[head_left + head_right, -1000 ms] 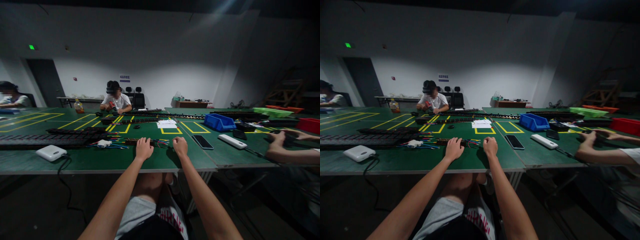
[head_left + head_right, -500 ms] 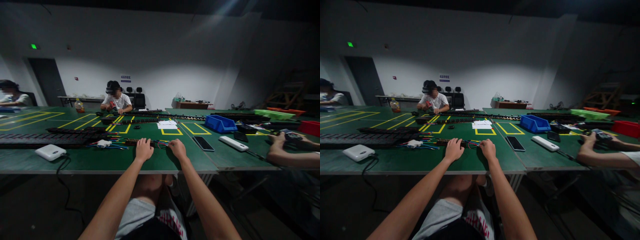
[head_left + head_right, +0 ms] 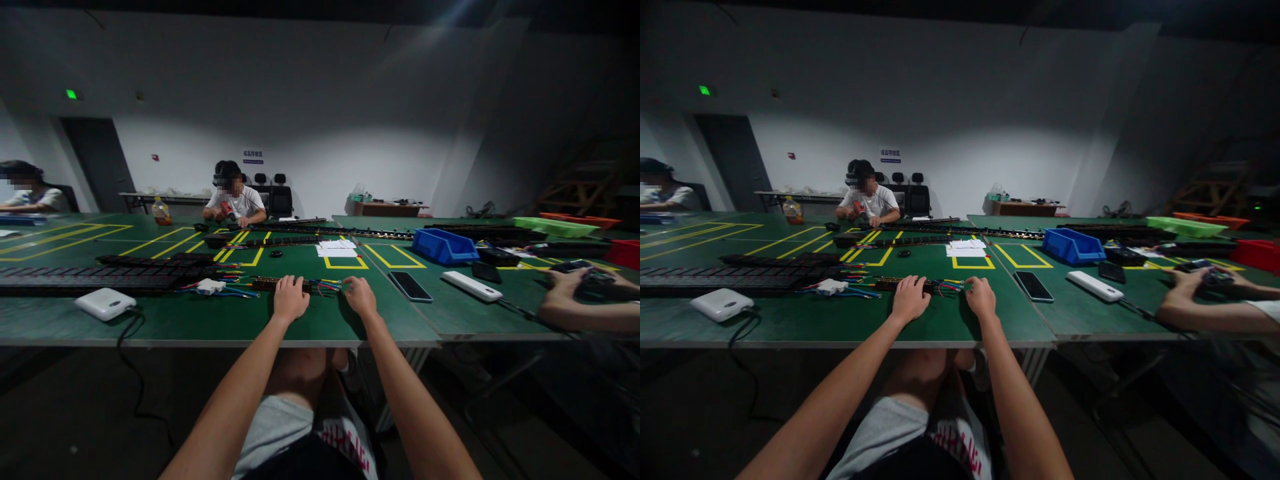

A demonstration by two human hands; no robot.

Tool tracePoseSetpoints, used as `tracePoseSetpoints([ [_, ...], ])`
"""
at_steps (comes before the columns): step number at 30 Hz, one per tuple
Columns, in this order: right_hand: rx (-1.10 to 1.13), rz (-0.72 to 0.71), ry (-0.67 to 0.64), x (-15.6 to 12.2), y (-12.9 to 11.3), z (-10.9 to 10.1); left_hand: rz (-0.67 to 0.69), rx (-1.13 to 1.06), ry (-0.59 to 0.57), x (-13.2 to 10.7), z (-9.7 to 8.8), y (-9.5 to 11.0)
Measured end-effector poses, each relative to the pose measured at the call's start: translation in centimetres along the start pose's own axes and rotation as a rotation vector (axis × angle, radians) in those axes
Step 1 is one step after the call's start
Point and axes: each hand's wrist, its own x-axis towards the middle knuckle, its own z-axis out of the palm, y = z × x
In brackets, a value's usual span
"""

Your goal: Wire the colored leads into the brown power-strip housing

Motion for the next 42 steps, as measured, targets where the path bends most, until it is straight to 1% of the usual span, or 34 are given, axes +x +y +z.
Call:
tracePoseSetpoints([
  [2, 0.001, -0.029, 0.021, 0.0, 0.0, 0.0, 0.002, -0.003, -0.002, 0.0, -0.1, 0.1],
  [5, -0.021, -0.088, -0.031, 0.0, 0.0, 0.3, 0.0, -0.002, 0.0, 0.0, -0.2, 0.2],
  [8, -0.056, -0.09, -0.062, 0.2, 0.1, 0.6, -0.004, 0.005, 0.009, 0.0, 0.0, 0.2],
  [13, -0.084, -0.123, -0.035, 0.7, -0.1, 0.5, 0.004, -0.001, 0.015, 0.0, 0.2, 0.1],
  [23, -0.174, -0.197, -0.01, 1.1, -1.1, -0.5, -0.002, -0.012, -0.014, 0.0, -0.6, 0.4],
  [28, -0.193, -0.195, -0.007, 1.1, -1.1, -0.3, -0.001, -0.011, -0.016, -0.1, -0.6, 0.4],
  [33, -0.136, -0.168, -0.027, 0.8, -0.9, -0.1, -0.002, -0.008, -0.008, 0.0, -0.5, 0.4],
  [35, -0.103, -0.125, 0.005, 0.6, -0.8, -0.1, -0.001, -0.005, -0.001, 0.0, -0.5, 0.4],
  [39, -0.021, -0.021, 0.124, 0.5, -0.4, -0.4, -0.001, -0.005, 0.0, 0.0, -0.5, 0.4],
  [42, 0.042, -0.057, 0.119, 0.5, -0.1, -0.3, 0.001, -0.006, -0.005, 0.0, -0.5, 0.4],
])
